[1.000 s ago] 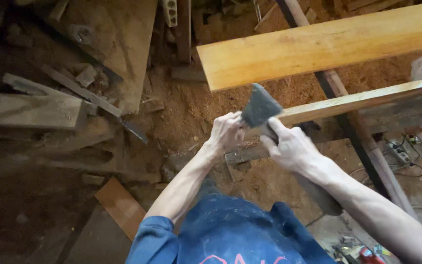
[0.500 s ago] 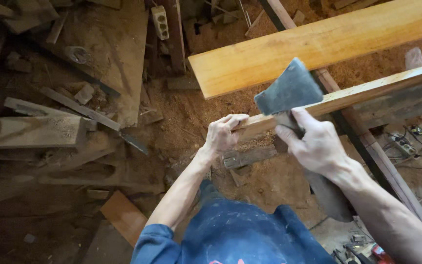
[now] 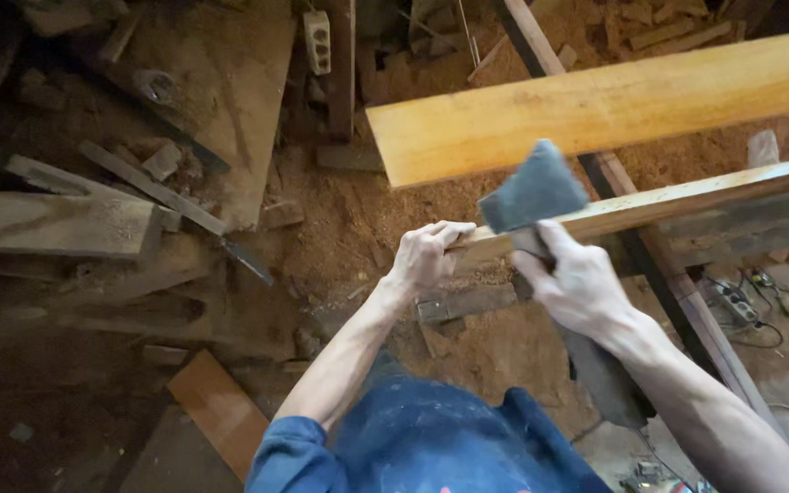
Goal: The person uses a small axe to chip away at the edge of a long wooden plank. They then switch to an angle grinder to smooth the same edge, creating sparks. Finally, they use a reciprocating saw to cut along the plank's edge.
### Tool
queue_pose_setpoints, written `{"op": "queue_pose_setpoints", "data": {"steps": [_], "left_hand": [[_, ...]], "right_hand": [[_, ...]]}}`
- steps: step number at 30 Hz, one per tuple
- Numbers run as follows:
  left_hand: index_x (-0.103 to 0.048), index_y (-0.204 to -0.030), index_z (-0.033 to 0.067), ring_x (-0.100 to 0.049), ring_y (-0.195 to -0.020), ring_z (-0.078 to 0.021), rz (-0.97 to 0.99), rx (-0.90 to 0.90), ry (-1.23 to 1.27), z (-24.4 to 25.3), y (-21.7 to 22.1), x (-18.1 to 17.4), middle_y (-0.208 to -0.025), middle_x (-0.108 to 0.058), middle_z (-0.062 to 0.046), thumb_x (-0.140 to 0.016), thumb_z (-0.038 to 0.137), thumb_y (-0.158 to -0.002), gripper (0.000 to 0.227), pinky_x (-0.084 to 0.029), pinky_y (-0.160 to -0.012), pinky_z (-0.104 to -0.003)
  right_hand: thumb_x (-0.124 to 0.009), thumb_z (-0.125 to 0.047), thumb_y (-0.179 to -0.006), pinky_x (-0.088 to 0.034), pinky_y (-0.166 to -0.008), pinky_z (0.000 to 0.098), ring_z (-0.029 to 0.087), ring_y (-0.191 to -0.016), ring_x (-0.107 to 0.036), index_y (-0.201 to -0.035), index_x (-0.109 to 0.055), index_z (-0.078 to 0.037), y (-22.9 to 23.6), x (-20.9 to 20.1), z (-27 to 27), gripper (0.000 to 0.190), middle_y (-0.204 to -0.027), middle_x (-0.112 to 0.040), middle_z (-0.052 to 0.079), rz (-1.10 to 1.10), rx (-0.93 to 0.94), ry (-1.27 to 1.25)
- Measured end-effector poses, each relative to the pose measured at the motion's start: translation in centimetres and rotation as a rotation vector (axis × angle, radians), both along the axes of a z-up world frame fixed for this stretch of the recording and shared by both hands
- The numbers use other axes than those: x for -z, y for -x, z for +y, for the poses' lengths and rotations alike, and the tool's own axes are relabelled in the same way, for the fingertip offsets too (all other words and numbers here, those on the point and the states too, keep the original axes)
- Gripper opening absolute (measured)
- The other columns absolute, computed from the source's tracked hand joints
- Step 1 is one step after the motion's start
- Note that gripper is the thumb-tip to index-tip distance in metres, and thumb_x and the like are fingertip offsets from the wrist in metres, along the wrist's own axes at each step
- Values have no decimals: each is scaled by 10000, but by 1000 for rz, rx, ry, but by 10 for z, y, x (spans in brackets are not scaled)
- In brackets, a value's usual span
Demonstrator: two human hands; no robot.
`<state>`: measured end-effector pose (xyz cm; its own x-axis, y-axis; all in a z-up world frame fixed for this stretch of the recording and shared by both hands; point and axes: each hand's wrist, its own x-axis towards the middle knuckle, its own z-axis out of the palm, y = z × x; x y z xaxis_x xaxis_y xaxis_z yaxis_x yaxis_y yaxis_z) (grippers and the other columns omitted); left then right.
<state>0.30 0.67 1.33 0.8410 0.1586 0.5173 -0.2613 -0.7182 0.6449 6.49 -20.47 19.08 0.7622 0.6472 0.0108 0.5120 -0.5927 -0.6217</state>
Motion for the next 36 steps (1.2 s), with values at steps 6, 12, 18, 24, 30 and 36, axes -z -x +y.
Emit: {"op": "queue_pose_setpoints", "data": {"steps": [6, 12, 18, 24, 30, 36], "left_hand": [[-661, -1312, 145, -746, -1007, -280, 148, 5, 69, 4, 0, -13, -1160, -756, -98, -817, 235, -793, 549, -600, -890, -386], [-684, -1278, 151, -742, -991, -283, 137, -103, -4, 5, 10, -23, -1086, -755, -98, -845, 317, -819, 515, -603, -864, -395], [-738, -1174, 144, -734, -948, -286, 49, -131, -86, 2, 11, -27, -1021, -757, -81, -857, 288, -805, 414, -596, -839, -392], [-747, -1105, 130, -760, -921, -237, 48, -87, 111, -8, 5, -25, -1041, -766, -86, -837, 163, -823, 298, -610, -814, -331], [-748, -1082, 148, -767, -921, -207, -14, -131, 93, -11, 4, -18, -1042, -774, -46, -832, 146, -830, 266, -618, -820, -323], [-728, -1101, 188, -753, -896, -215, -52, -139, 59, -10, 3, -13, -1042, -779, -5, -794, 159, -857, 254, -612, -792, -341]], "right_hand": [[-718, -227, -882, -523, -511, 307, 138, -593, -654, -1177, -639, -41, 5, 14, -47, 357, -742, -702, 77, 508, 131, -264], [-706, -214, -863, -487, -412, 341, 175, -504, -593, -1073, -585, -41, 39, 73, -113, 298, -721, -638, 89, 1104, 421, -471], [-684, -228, -856, -489, -422, 342, 170, -503, -588, -1113, -586, -113, 70, 120, -166, 297, -722, -614, 69, 1217, 666, -637], [-731, -190, -876, -515, -484, 327, 168, -543, -630, -1078, -601, -11, 68, 114, -167, 299, -747, -656, 87, 967, 510, -523], [-721, -178, -900, -526, -500, 308, 139, -562, -648, -1040, -641, 9, 38, 42, -97, 247, -731, -683, 61, 718, 277, -315], [-697, -179, -946, -572, -567, 343, 187, -634, -743, -1213, -574, -3, 13, -37, -27, 342, -764, -740, 134, 78, 100, -152]]}}
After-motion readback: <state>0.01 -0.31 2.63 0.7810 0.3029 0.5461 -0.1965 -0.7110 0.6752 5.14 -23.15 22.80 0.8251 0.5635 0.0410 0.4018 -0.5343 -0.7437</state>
